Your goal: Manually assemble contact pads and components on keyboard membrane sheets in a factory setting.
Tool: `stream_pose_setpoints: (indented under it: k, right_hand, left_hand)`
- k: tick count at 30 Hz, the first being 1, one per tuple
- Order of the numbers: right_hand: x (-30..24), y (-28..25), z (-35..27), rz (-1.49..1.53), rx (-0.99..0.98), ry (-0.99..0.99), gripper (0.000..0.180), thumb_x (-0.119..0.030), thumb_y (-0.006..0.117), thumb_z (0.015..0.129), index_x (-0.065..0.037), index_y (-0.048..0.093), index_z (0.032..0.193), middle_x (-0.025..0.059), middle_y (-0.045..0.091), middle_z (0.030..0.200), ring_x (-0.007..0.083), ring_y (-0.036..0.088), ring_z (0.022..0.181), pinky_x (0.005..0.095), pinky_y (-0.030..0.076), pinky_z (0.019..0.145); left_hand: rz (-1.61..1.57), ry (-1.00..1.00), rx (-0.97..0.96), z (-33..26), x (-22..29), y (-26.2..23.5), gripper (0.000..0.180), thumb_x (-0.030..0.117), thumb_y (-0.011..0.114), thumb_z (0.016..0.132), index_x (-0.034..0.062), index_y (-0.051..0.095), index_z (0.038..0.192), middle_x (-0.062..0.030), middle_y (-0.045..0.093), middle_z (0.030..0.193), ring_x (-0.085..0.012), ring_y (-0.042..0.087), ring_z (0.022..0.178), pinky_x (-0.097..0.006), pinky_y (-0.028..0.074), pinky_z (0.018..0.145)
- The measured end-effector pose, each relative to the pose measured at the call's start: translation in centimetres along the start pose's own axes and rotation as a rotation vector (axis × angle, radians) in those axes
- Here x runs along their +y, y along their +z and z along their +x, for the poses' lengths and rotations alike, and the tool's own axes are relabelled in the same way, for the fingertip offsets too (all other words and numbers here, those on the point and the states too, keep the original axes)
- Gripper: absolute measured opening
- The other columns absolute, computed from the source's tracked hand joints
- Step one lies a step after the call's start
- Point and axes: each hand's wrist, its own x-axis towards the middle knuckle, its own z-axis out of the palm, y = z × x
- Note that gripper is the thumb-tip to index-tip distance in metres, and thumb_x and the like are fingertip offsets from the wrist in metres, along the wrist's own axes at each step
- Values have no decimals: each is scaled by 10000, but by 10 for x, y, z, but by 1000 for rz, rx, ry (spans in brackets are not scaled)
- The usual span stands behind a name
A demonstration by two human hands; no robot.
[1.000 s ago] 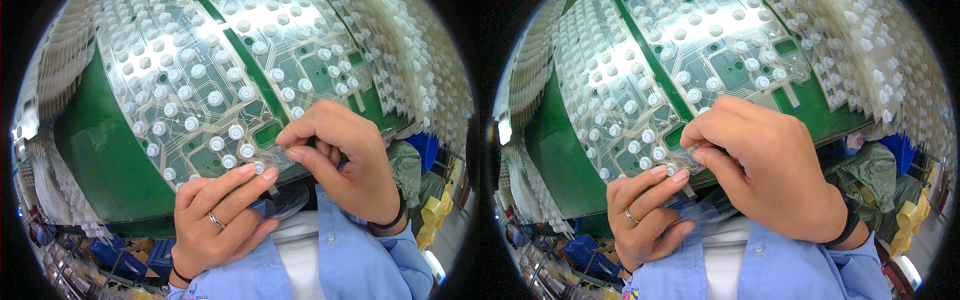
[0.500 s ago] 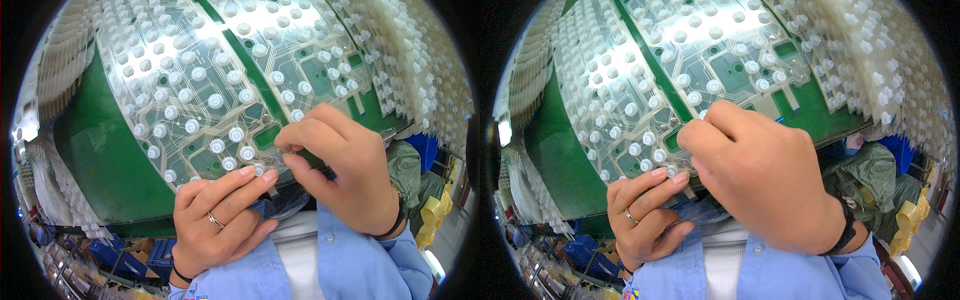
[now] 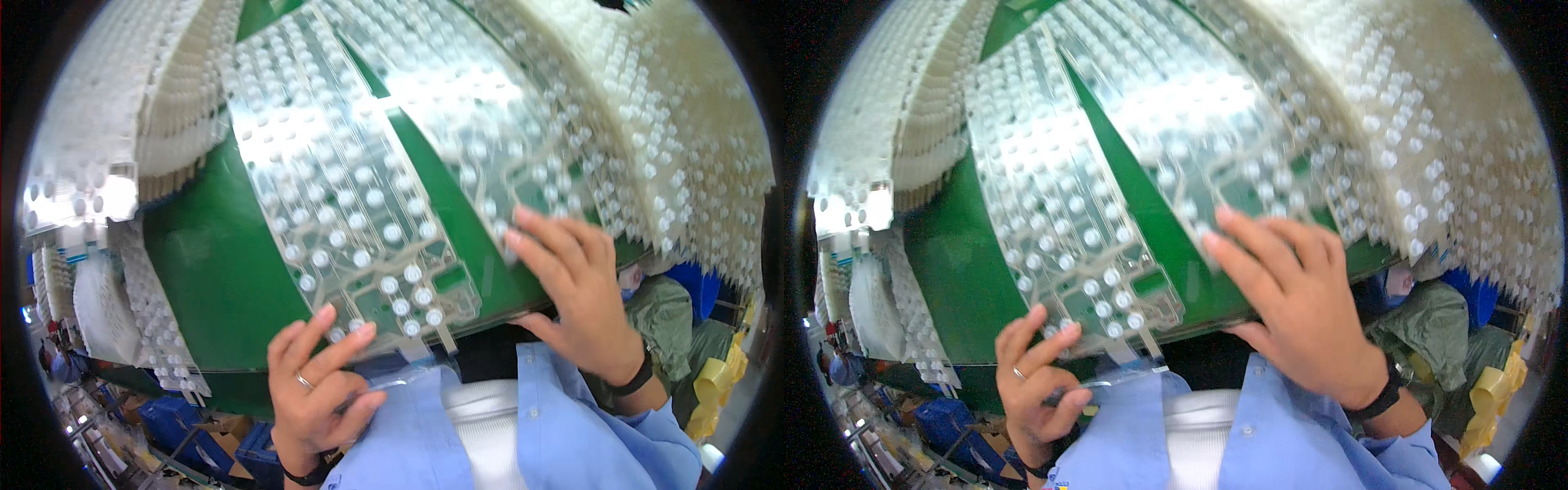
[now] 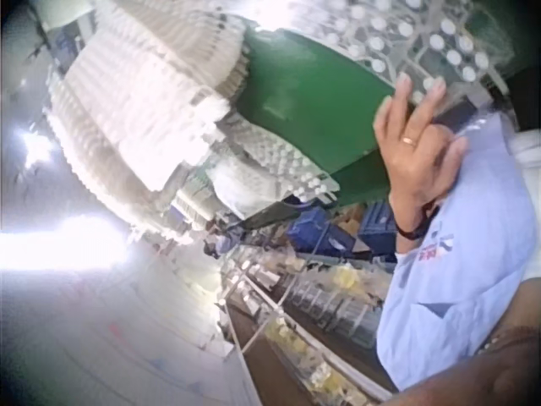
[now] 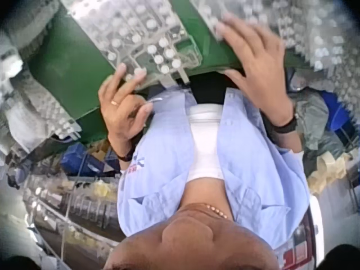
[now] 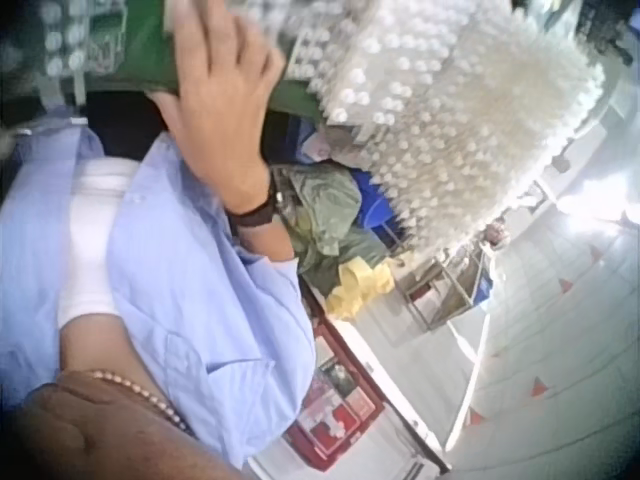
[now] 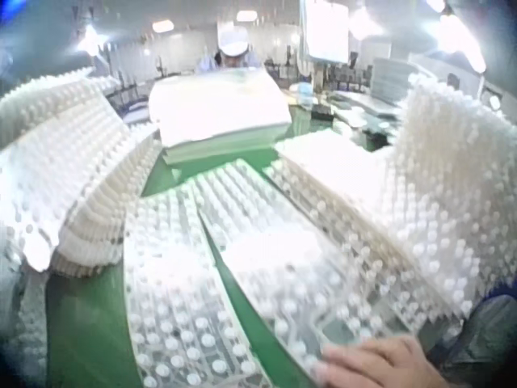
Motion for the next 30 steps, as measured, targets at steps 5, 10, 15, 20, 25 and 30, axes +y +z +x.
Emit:
stream_pose_setpoints:
  k: [5,10,15,20,25,30]
  right_hand:
    - [-12,-2,-11,157,69,22,534,-34,729,660,-106,640,1182,39,609,1107,250,528,955,397,393,842]
    - [0,-19,-6,608,389,277,199,5,625,837,-10,697,1022,94,640,859,181,571,746,274,445,710]
    - [-20,-36,16,492,838,39,178,-16,656,807,-36,724,971,96,627,900,199,563,797,274,438,719]
    - [-51,-10,34,252,519,-337,382,-106,647,672,-176,747,1034,-8,640,923,195,524,746,331,395,672]
    - [-47,30,27,367,223,-339,339,-132,697,717,-149,727,1055,15,647,983,222,551,787,347,418,709]
    - [-41,20,15,553,193,-344,367,-225,761,765,-95,685,1100,84,634,1073,264,594,970,376,445,824]
  left_hand:
    - [-28,80,11,5,9,9,252,241,776,708,124,576,610,-22,678,1181,-265,566,1185,-390,405,918]
    - [-91,83,41,7,10,17,236,221,765,736,106,580,646,-38,680,1167,-228,599,1150,-365,416,906]
    - [-163,147,41,22,19,27,207,208,758,735,104,592,669,-68,677,1174,-257,588,1177,-390,410,927]
    - [-140,188,73,28,23,33,208,214,737,787,73,602,717,-77,678,1039,-240,623,1053,-373,450,903]
    - [-207,226,74,27,18,39,177,238,764,755,91,666,773,-37,655,817,-231,624,865,-393,443,874]
    - [-394,278,32,22,7,10,175,200,761,753,90,637,695,-64,710,945,-262,658,975,-386,451,869]
